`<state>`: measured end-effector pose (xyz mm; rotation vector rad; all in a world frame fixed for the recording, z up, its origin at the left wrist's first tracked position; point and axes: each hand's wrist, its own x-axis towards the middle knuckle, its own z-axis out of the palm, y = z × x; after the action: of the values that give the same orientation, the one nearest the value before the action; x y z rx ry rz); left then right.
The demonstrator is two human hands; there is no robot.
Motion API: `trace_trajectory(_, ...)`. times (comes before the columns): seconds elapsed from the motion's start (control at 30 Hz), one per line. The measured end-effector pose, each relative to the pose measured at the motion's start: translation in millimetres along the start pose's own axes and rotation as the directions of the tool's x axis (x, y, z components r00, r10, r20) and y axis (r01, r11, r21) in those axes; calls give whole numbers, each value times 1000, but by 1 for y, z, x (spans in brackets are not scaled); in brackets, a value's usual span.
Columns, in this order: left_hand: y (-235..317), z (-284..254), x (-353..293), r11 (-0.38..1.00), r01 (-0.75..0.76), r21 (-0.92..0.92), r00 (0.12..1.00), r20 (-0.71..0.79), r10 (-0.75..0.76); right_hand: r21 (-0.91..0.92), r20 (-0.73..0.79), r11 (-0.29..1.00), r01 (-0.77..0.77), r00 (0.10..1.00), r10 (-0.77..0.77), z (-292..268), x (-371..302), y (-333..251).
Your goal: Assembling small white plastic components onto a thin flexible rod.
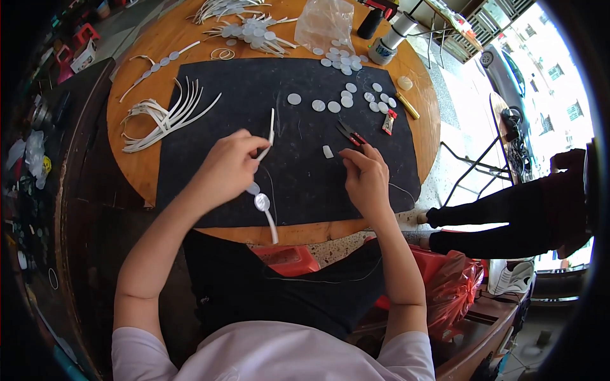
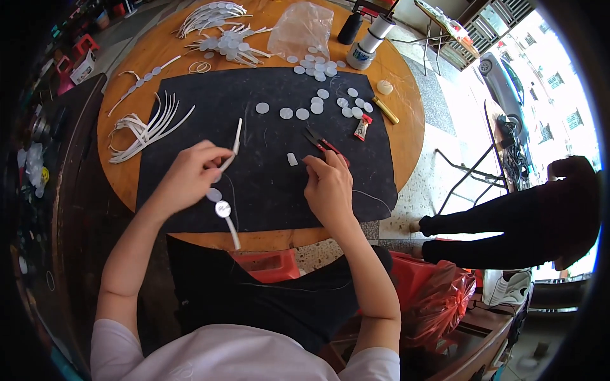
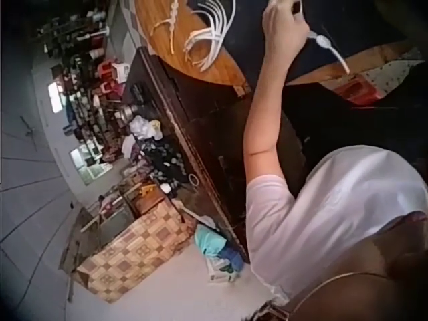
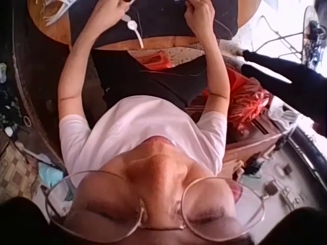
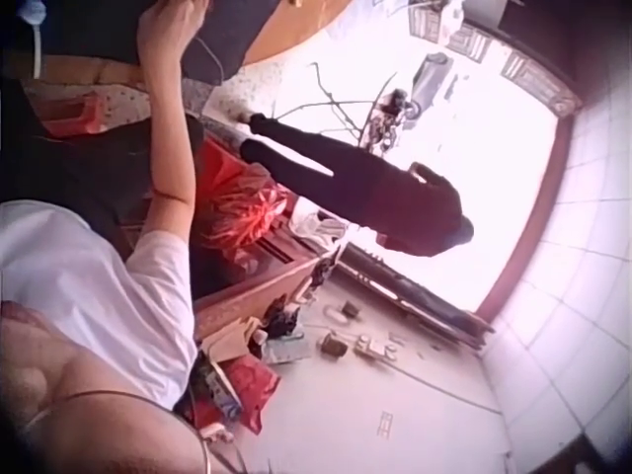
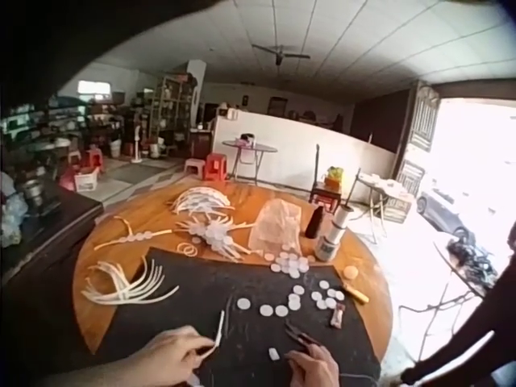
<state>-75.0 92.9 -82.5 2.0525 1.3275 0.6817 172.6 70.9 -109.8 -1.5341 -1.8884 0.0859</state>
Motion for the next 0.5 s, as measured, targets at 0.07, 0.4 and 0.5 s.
trace_trajectory(0.07, 8, 18, 8, 965, -144, 217, 979, -113, 171, -21, 10, 999, 24, 1000, -24, 2, 1, -1)
trace_trajectory(0.4, 16, 81, 58, 984, -180, -1, 981, -72, 179, 54, 7, 998, 41, 999, -41, 10, -7, -3)
trace_trajectory(0.5, 14, 82, 62, 962, -243, -124, 969, -68, 236, 39, 24, 998, 49, 998, -50, 9, -9, -1)
